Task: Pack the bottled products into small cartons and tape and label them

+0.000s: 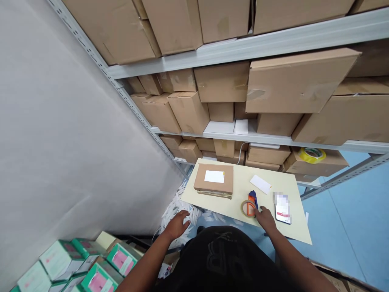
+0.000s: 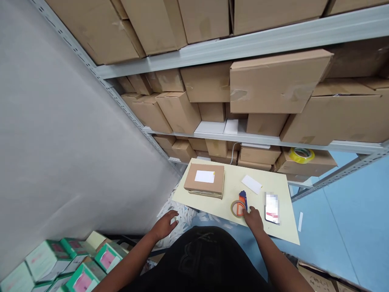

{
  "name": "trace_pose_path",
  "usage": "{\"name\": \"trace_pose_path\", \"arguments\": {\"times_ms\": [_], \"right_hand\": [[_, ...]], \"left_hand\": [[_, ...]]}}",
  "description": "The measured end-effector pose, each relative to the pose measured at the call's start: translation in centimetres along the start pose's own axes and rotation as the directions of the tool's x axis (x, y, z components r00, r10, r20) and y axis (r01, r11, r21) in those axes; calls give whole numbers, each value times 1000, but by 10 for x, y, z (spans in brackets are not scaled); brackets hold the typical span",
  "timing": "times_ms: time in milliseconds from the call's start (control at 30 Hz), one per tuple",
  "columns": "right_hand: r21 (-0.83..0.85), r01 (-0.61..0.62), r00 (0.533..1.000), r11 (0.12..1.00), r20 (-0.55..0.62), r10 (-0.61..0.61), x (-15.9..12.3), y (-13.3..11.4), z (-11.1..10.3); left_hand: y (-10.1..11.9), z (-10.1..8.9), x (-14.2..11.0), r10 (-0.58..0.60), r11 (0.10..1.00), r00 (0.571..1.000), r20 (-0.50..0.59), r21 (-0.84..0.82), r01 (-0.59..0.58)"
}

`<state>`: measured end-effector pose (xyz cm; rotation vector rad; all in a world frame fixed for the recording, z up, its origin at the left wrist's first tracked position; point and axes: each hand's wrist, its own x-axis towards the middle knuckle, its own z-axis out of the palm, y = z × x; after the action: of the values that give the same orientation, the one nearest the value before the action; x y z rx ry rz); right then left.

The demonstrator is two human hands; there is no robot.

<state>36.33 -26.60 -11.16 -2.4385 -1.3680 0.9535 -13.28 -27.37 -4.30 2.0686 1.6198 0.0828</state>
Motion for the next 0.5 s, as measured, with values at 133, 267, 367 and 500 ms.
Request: {"name": "trace_pose_path", "arguments": {"times_ms": [133, 267, 367, 500], "right_hand": [[143, 7, 997, 990, -76, 4, -13, 5, 3], [274, 33, 992, 961, -127, 2, -30, -10, 10], [359, 62, 992, 931, -121, -19, -35, -42, 20], [457, 81, 991, 886, -129, -24, -26, -96, 39]], "left_hand": [[-24, -5, 18, 20, 996, 999, -26, -92, -22], [-43, -15, 49, -5, 967, 998, -65, -254, -12], [-52, -23, 83, -92, 890, 995, -32, -451, 67], [-58, -26, 133, -102, 743, 992, 79, -657, 128]]}}
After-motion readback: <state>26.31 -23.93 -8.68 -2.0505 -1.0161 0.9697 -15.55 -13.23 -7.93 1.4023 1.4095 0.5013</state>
